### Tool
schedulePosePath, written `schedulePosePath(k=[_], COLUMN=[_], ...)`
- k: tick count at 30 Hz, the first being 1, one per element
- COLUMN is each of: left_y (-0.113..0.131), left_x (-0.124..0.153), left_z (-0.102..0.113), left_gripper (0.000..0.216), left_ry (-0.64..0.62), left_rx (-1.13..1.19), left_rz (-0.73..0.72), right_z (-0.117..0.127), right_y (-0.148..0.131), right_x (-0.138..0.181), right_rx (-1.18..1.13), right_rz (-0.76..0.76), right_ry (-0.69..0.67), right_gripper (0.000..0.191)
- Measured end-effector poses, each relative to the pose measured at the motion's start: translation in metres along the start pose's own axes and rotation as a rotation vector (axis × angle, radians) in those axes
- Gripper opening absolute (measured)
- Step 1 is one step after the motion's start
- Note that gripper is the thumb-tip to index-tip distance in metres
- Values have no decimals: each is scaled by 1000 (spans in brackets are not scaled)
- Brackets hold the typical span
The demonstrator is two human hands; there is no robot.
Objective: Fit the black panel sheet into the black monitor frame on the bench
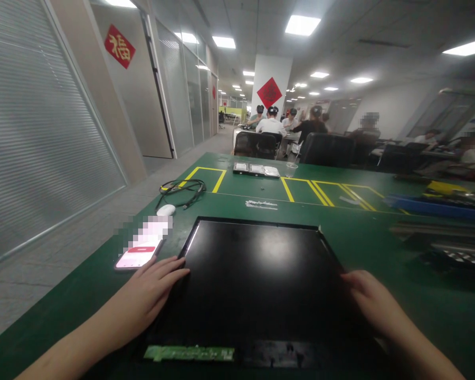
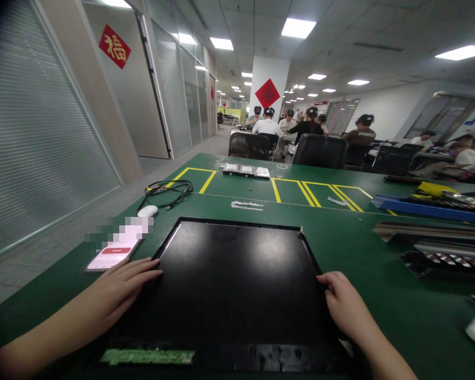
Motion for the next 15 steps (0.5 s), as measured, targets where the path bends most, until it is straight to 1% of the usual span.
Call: schedulePosePath(k=[7,11,15], left_y=[-6,-6,-2], left_x=[1,0,-1], left_z=[-6,-5,0], left_gripper=[50,52,51], left_ry=[-21,-63,-83], left_rx=[32,38,18], left_rz=[-2,-6,-9], right_z=[3,3,3], right_y=[2,3,1], right_x=[-2,-2,-1], right_rx=[-104,-150,-159], right_rz=[-88,-88,-85], right_ry=[8,-10,6], right_gripper=[30,28,28])
Point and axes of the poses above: each hand's wrist, its own x-axis away from the middle knuckle, its own z-axis out of the back of the hand, y = z × x, the point moved 3 cm from there along -x, towards the middle knuckle, and after that the axes turned 3 degrees about -z, right-handed, at the moved point
